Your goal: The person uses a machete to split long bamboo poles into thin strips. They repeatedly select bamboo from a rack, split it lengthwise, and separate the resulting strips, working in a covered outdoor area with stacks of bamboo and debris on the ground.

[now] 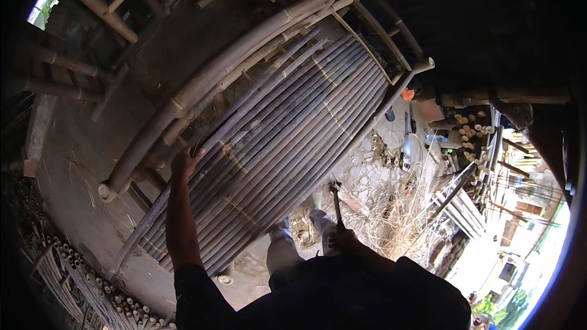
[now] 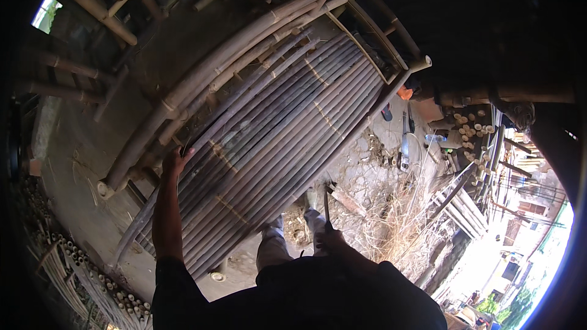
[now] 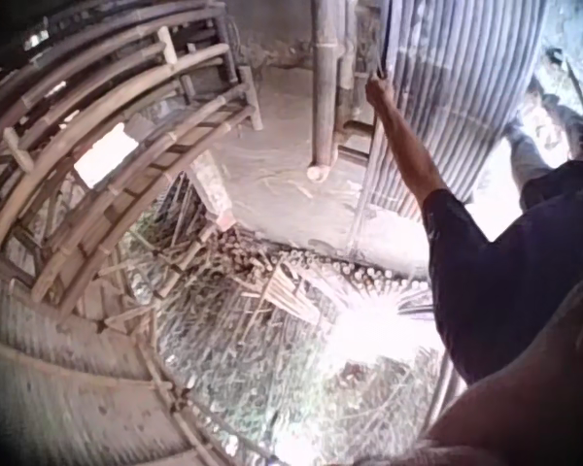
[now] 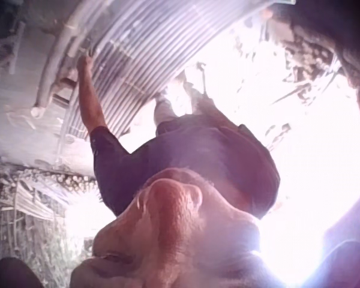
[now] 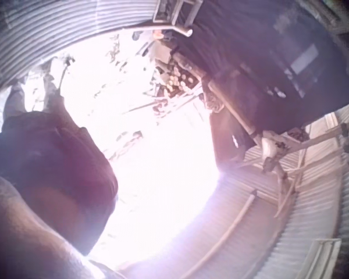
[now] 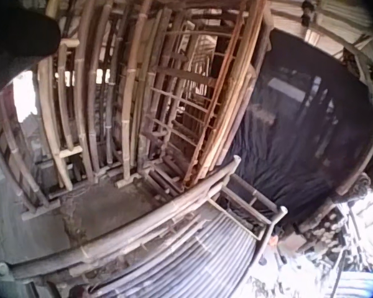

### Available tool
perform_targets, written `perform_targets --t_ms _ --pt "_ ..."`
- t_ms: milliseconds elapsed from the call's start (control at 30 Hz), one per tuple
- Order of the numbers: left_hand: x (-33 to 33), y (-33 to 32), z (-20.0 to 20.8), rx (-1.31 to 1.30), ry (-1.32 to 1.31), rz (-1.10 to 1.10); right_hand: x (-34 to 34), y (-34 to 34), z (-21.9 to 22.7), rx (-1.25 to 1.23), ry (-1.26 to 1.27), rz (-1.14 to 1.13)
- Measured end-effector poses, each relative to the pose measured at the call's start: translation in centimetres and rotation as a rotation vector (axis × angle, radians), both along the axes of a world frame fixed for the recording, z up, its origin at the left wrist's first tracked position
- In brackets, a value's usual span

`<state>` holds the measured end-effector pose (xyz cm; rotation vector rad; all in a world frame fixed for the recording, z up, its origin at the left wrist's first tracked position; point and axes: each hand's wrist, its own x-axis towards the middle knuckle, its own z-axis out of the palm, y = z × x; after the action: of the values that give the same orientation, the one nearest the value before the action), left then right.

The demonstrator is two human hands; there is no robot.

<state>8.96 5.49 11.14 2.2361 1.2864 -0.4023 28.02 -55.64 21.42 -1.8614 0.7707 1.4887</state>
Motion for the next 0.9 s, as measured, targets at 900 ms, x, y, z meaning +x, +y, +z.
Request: perform_targets --t_ms 900 --pt "2.4 6.2 -7.0 -0.564 -0.022 -0.027 -1.6 1.0 1.0 -0.203 0.071 0.434"
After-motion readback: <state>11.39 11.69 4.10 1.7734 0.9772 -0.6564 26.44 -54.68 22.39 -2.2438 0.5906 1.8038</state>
